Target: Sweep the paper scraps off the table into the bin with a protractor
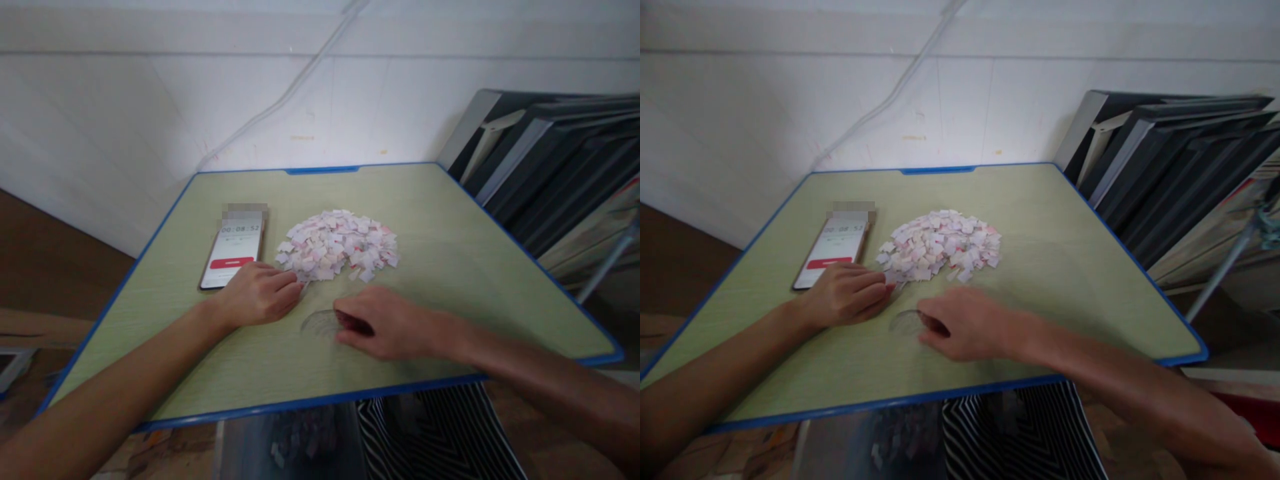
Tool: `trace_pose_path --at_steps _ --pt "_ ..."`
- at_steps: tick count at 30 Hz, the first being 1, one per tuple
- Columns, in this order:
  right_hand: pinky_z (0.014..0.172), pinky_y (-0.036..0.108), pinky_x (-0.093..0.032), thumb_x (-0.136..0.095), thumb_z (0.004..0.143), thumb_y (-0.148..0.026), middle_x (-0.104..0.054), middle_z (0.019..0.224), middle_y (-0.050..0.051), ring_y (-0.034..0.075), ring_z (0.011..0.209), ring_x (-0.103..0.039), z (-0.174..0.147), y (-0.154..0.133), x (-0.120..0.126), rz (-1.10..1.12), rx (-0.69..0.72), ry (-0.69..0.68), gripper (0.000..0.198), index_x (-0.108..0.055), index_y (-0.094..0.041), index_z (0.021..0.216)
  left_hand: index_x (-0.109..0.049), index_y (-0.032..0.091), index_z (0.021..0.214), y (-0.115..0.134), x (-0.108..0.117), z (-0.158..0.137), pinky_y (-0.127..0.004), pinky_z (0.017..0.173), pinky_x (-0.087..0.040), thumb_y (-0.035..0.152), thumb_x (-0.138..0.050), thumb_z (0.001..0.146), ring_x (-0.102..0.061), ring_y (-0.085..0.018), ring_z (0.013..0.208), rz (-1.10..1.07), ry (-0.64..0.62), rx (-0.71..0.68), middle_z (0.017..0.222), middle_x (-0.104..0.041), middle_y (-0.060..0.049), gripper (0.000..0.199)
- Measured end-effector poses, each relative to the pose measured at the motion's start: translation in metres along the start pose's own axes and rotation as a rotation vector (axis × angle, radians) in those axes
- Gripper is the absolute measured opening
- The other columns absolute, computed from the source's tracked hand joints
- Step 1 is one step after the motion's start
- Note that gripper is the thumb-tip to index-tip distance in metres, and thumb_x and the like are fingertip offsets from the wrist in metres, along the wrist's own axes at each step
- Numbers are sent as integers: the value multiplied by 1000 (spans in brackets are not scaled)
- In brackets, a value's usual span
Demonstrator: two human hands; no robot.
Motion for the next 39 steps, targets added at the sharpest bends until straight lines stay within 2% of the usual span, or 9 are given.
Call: trace_pose_path --at_steps 6,9,11,15,21,27,34,36,39 --pt "50 23 -29 -45 85 -37 -61 63 1 12 53 -50 -1 -20 -18 43 135 -40 23 -56 -17 87 -42 18 54 0 1 -1 -25 39 -29 10 -32 86 -35 -10 39 7 3 -2 48 -44 3 35" --pt "54 23 -33 -43 87 -33 -62 66 1 13 57 -53 -2 -9 -13 46 92 3 32 -47 -16 114 -41 18 53 -1 1 -1 -25 38 -29 10 -31 86 -34 -10 39 10 6 2 48 -43 4 35" --pt "56 25 -35 -42 87 -30 -63 68 2 14 58 -54 -2 -6 -11 11 84 25 38 -41 -17 123 -40 18 53 0 1 -1 -25 38 -28 10 -31 86 -34 -9 39 10 4 -1 47 -42 4 35" --pt "57 25 -36 -41 87 -29 -65 72 3 14 58 -55 -6 -17 -19 -38 183 15 36 -44 -20 122 -41 18 52 1 1 0 -25 39 -29 11 -31 87 -35 -10 38 11 -1 -13 46 -43 4 37" --pt "52 25 -35 -37 87 -28 -61 56 0 14 47 -51 -16 -41 -29 -95 337 2 37 -45 -19 123 -45 18 54 0 0 -1 -26 38 -28 12 -31 87 -36 -11 38 20 9 -15 47 -46 3 37" --pt "51 26 -35 -37 88 -29 -63 56 1 15 49 -54 -16 -40 -29 -80 348 -18 39 -43 -20 125 -44 18 53 1 0 0 -26 38 -28 12 -31 88 -36 -10 38 23 4 -12 46 -45 3 38" --pt "46 24 -33 -49 82 -33 -61 55 -2 14 49 -53 -24 -44 -40 4 507 -107 38 -50 -26 119 -44 18 53 -1 0 -2 -25 39 -29 13 -31 89 -36 -10 38 16 18 -5 47 -45 3 38" --pt "49 23 -36 -50 82 -32 -60 57 -2 12 51 -53 -22 -36 -31 102 473 -114 36 -50 -24 117 -44 18 53 -1 0 -3 -25 39 -29 13 -30 89 -36 -10 38 11 12 -6 48 -46 3 39" --pt "52 20 -41 -49 84 -26 -59 68 -1 9 57 -54 -17 -3 -3 365 289 -105 34 -47 -18 117 -44 18 53 -2 0 -4 -25 39 -28 12 -30 89 -35 -10 38 -2 1 0 47 -44 3 39"
Point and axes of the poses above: each hand's wrist, its own z-axis towards the middle knuckle, its own x-axis out of the back of the hand, y = z × x, the point moved 8 cm from there along z, towards the middle knuckle
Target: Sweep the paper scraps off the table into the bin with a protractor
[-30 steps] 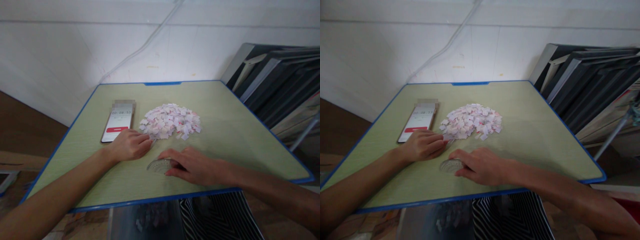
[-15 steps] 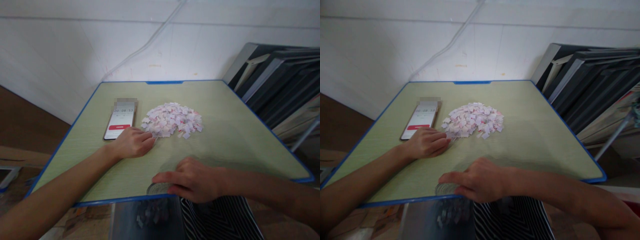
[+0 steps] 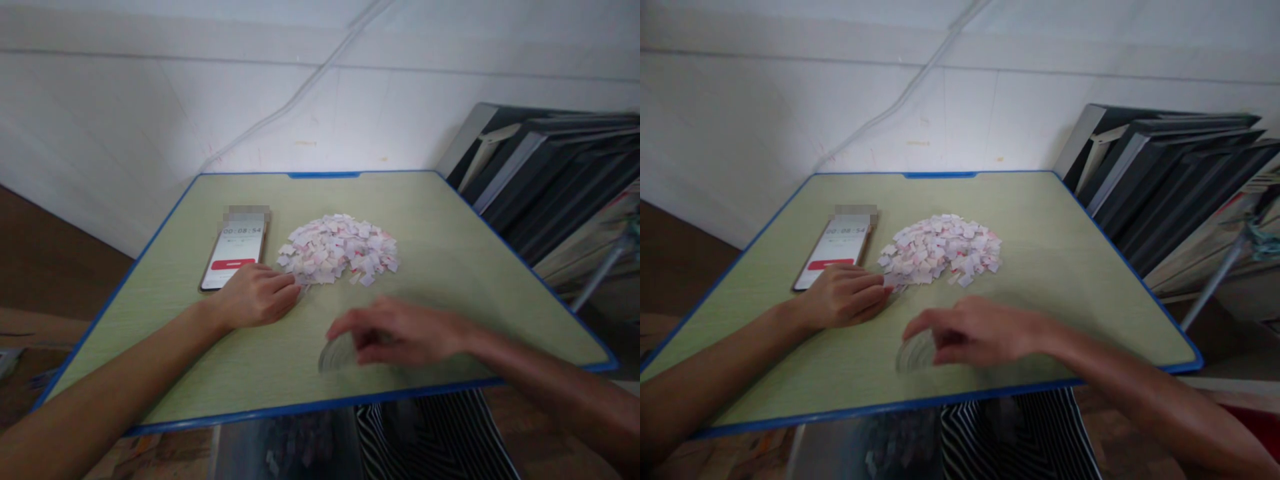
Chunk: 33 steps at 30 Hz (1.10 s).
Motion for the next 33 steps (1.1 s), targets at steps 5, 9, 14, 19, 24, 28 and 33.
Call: trace_pose_path --at_steps 5,9,14,19,24,28,33 --pt "37 13 -37 -52 83 -27 -52 64 -5 3 43 -46 -29 50 62 289 -251 107 34 -45 -18 115 -41 18 52 0 3 0 -25 41 -28 11 -31 88 -34 -10 38 -14 18 -1 46 -43 3 39" --pt "34 14 -30 -55 81 -27 -52 63 -4 2 41 -41 -43 64 89 224 -285 270 35 -44 -16 112 -40 18 52 0 3 -1 -26 40 -27 12 -33 88 -33 -10 38 -18 20 6 46 -42 4 37" --pt "45 17 -33 -57 77 -19 -50 68 -3 5 52 -44 -40 51 90 -44 -217 284 29 -51 -16 105 -41 18 53 0 3 -1 -26 40 -27 10 -32 88 -33 -11 39 -27 8 3 47 -42 3 37" --pt "45 18 -30 -55 77 -17 -46 64 -5 5 50 -40 -42 49 94 -83 -218 290 30 -52 -16 107 -40 18 53 1 3 0 -26 40 -26 11 -32 89 -33 -10 38 -19 14 -6 47 -42 3 37" --pt "45 18 -30 -55 76 -15 -46 65 -5 5 52 -40 -37 44 85 -107 -187 205 28 -55 -17 104 -41 18 54 1 2 0 -26 40 -27 10 -31 88 -34 -10 38 -16 8 -8 47 -44 3 37" --pt "43 18 -28 -54 78 -15 -43 62 -5 4 49 -36 -32 39 85 -122 -152 343 30 -52 -14 107 -40 18 53 1 2 1 -26 40 -27 10 -32 88 -34 -10 38 -22 8 -8 47 -43 3 37" --pt "42 17 -26 -53 77 -11 -38 58 -7 4 47 -34 -27 35 77 -157 -118 319 28 -52 -14 105 -39 19 53 1 3 1 -26 39 -26 12 -32 89 -32 -10 37 -25 14 -7 46 -40 4 38"
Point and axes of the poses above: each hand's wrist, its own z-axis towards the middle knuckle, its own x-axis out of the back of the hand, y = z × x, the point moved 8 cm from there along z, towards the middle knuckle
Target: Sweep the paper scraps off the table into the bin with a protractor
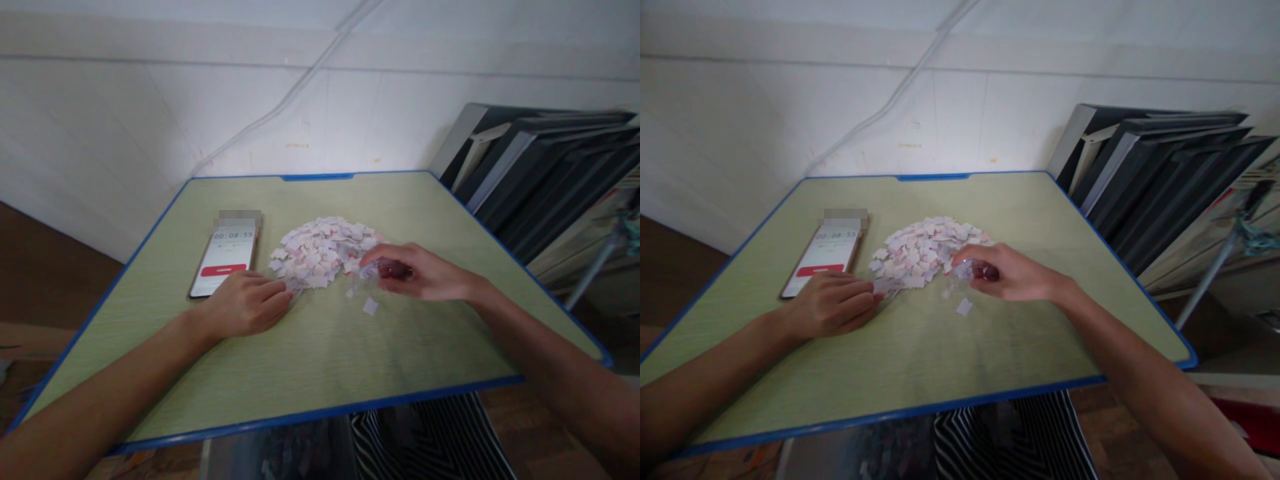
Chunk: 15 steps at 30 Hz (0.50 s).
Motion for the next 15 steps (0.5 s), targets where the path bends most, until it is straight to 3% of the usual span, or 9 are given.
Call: trace_pose_path --at_steps 2,7,15 --pt "42 17 -26 -53 76 -11 -39 58 -7 4 46 -34 -1 -3 1 -6 15 -24 27 -53 -13 104 -38 18 53 0 -1 0 -26 39 -26 12 -32 89 -32 -10 37 1 -6 2 46 -41 4 37" --pt "43 18 -26 -52 78 -13 -41 58 -6 4 46 -35 -4 0 19 -82 -18 82 28 -52 -13 106 -39 18 53 0 -1 0 -26 39 -26 11 -32 89 -33 -10 38 2 -6 2 47 -42 4 37" --pt "44 19 -28 -52 76 -12 -42 55 -6 5 45 -37 -6 1 22 -179 -19 53 27 -54 -15 103 -40 18 53 0 -1 0 -27 41 -27 8 -32 87 -34 -10 39 17 -21 -1 47 -43 3 37"
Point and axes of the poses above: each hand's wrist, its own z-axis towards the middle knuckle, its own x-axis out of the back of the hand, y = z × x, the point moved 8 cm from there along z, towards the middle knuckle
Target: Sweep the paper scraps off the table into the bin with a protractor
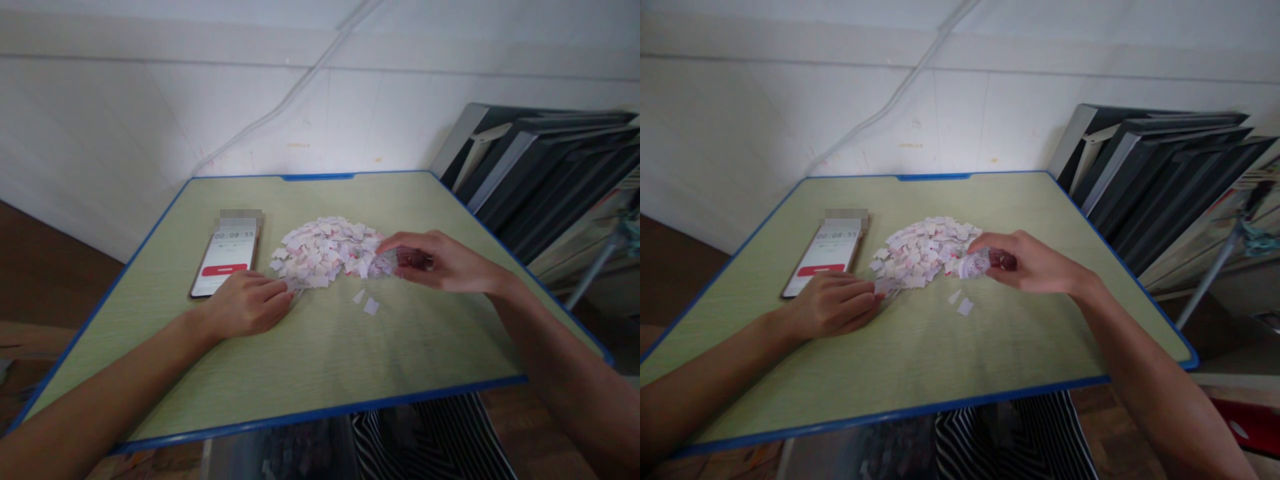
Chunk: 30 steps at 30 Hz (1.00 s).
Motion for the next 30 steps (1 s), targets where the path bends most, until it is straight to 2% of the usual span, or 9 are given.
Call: trace_pose_path --at_steps 2,6,10,15,18,22,26,30 --pt "44 19 -29 -51 76 -12 -42 55 -6 5 45 -37 0 1 3 -24 -20 31 28 -53 -14 104 -39 18 53 0 0 0 -27 40 -27 9 -32 87 -34 -10 39 -4 -2 -1 47 -43 3 37" --pt "44 19 -28 -52 76 -12 -43 54 -6 5 45 -38 -1 4 1 -47 -28 -17 28 -55 -13 104 -39 19 53 1 0 1 -27 40 -26 10 -32 88 -33 -10 38 -9 3 -4 46 -42 3 37" --pt "44 19 -27 -52 77 -14 -44 54 -6 5 45 -37 -2 3 3 -25 -11 6 29 -54 -13 106 -38 19 54 0 0 1 -26 40 -26 11 -33 89 -34 -10 38 -12 7 -4 47 -42 4 36" --pt "43 19 -26 -53 76 -12 -41 55 -7 4 44 -36 -3 -1 -5 10 25 -88 28 -55 -14 104 -38 19 54 0 0 0 -26 40 -26 10 -32 88 -33 -10 38 -16 16 -10 47 -42 4 36" --pt "44 19 -26 -52 77 -13 -41 55 -7 4 44 -36 -2 0 -2 -4 10 -41 29 -54 -15 105 -38 19 54 0 0 0 -26 40 -27 9 -32 87 -33 -10 38 -12 10 -6 46 -41 4 35" --pt "44 19 -27 -52 77 -13 -41 54 -7 5 44 -37 -2 1 -5 -13 17 -66 28 -54 -16 105 -38 19 54 0 -1 0 -27 39 -27 9 -33 87 -33 -10 38 -11 2 4 46 -41 4 34" --pt "45 20 -27 -50 78 -15 -44 55 -6 5 45 -37 0 3 -1 -37 -8 6 30 -53 -16 108 -38 19 55 0 -1 0 -26 39 -28 8 -32 87 -33 -9 38 -7 -6 8 46 -41 4 34" --pt "45 20 -27 -51 77 -13 -44 55 -6 5 45 -37 0 0 -2 -32 12 -10 28 -54 -14 105 -38 19 55 0 -1 0 -26 40 -27 9 -33 87 -34 -9 38 -15 -1 2 47 -41 4 34"
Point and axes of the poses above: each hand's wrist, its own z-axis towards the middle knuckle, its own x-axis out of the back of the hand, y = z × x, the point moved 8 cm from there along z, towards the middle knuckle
